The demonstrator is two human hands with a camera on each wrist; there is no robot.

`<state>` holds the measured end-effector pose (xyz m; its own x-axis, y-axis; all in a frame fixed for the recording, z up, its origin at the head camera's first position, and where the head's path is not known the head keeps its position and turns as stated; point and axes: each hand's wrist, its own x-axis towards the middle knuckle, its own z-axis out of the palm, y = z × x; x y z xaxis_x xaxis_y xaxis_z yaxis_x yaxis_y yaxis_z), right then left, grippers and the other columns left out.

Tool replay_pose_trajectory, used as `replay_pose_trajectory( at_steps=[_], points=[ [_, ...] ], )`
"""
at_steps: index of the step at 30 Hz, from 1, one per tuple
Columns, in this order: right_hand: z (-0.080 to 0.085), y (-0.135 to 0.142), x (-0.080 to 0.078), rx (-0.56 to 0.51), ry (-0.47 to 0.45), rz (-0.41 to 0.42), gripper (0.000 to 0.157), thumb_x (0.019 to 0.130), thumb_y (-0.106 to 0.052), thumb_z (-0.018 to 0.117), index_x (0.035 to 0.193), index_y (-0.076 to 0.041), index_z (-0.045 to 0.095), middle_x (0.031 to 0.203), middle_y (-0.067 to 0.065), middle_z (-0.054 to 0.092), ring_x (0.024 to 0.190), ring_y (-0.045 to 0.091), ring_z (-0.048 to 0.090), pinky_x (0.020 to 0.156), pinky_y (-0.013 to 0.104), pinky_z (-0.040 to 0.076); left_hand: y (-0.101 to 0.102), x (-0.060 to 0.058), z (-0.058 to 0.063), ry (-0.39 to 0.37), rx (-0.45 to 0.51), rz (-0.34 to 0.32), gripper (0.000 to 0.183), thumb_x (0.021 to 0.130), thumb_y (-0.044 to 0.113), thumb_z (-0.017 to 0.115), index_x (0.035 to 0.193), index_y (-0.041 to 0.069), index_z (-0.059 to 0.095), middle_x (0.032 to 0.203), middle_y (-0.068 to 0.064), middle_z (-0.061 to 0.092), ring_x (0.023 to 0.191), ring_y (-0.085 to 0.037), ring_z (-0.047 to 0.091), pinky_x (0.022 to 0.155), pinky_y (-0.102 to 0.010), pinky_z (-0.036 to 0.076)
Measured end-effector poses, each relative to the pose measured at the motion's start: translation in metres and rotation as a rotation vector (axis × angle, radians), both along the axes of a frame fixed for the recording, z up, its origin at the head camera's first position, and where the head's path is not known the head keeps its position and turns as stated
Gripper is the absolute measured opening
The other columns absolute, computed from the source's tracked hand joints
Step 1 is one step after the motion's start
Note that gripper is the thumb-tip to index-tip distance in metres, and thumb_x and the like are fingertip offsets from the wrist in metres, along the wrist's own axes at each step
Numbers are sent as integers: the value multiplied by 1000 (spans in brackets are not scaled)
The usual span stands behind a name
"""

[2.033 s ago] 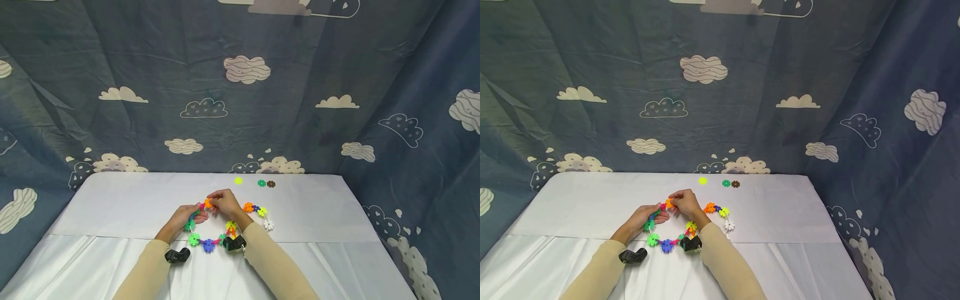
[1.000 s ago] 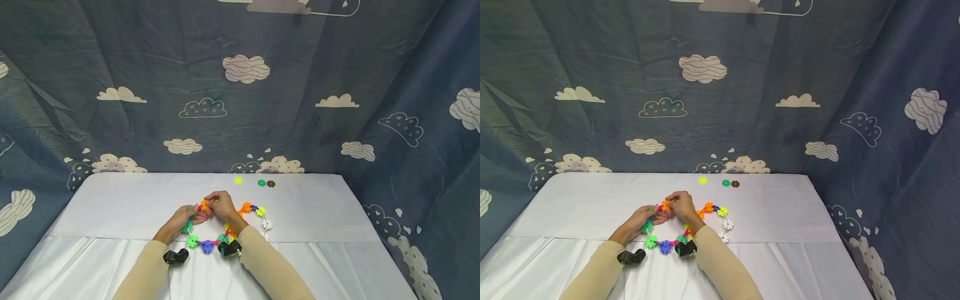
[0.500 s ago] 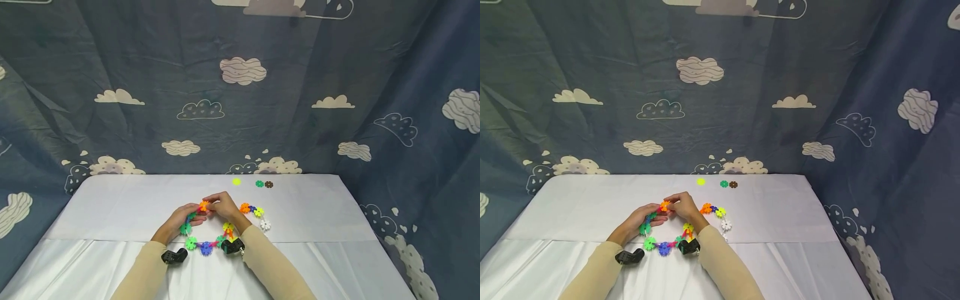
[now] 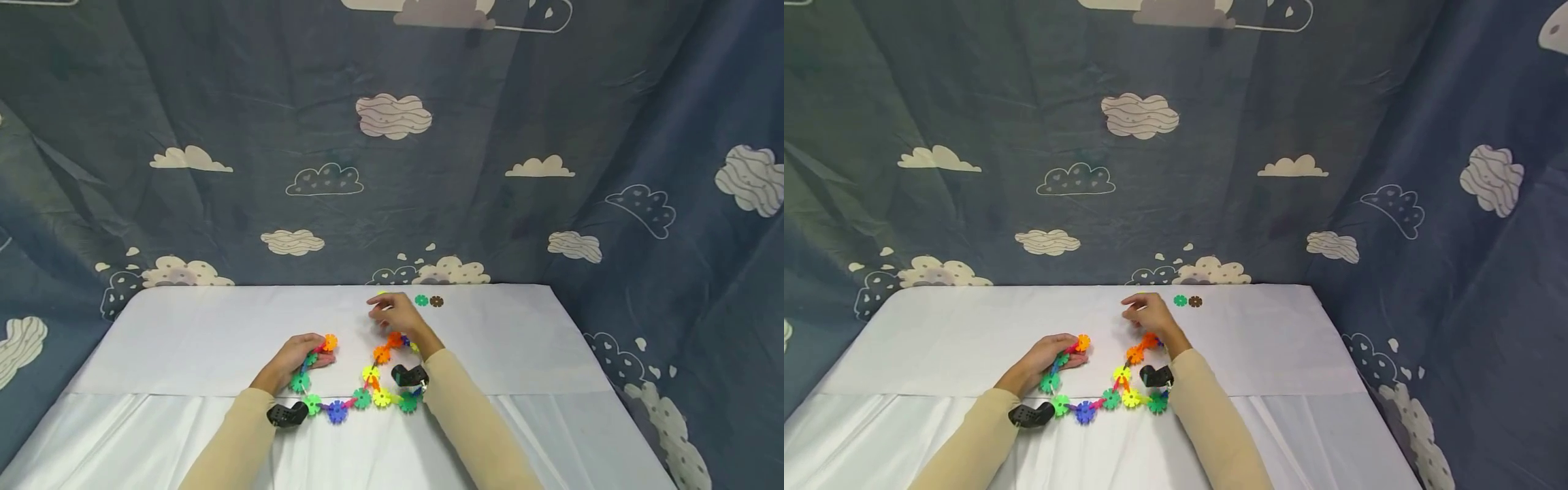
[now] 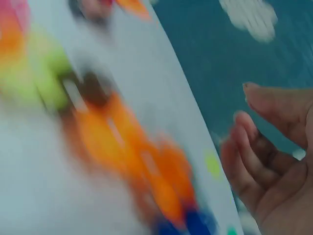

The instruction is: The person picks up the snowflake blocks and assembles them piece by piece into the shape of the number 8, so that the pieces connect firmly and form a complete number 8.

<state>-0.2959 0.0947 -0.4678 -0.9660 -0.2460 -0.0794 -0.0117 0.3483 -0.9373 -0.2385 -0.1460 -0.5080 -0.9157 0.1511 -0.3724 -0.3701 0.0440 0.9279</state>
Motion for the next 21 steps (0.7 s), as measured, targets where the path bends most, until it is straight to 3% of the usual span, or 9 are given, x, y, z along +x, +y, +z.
replay_pose_trajectory(
  at_steps=[3,6,12,16,21],
  points=[
    [-1,33,-18,84,44,-138,27,86,-4,70,113,3,67,88,10,62,80,34,59,67,37,54,-2,-1,1,28,-97,10,29,99,17,52,117,-5,57,96,-9,69,78,-15,71,87,-30,53],
    [-7,62,-31,224,49,-224,28,86,-8,71,113,1,68,90,10,61,80,26,54,65,30,47,-3,-1,2,30,-102,22,30,99,16,53,118,-6,56,98,-11,68,78,-16,71,89,-31,53],
    [-20,92,-45,424,18,-239,35,84,-10,74,118,-3,66,98,14,58,89,27,52,77,37,45,-2,0,-1,4,-14,3,26,100,12,50,115,-8,54,88,-10,71,80,-19,72,81,-29,56],
    [-25,95,-51,482,13,-263,39,84,-15,76,121,-8,66,106,15,59,103,33,49,91,47,41,-1,-2,-2,7,12,12,24,100,11,49,113,-8,55,86,-10,71,79,-20,72,79,-28,57],
    [-30,92,-54,599,30,-275,36,86,-23,74,120,-14,68,107,13,62,107,33,45,93,50,36,-1,-3,-2,1,19,15,22,100,11,49,111,-7,55,88,-11,70,79,-20,72,78,-28,57]
  ],
)
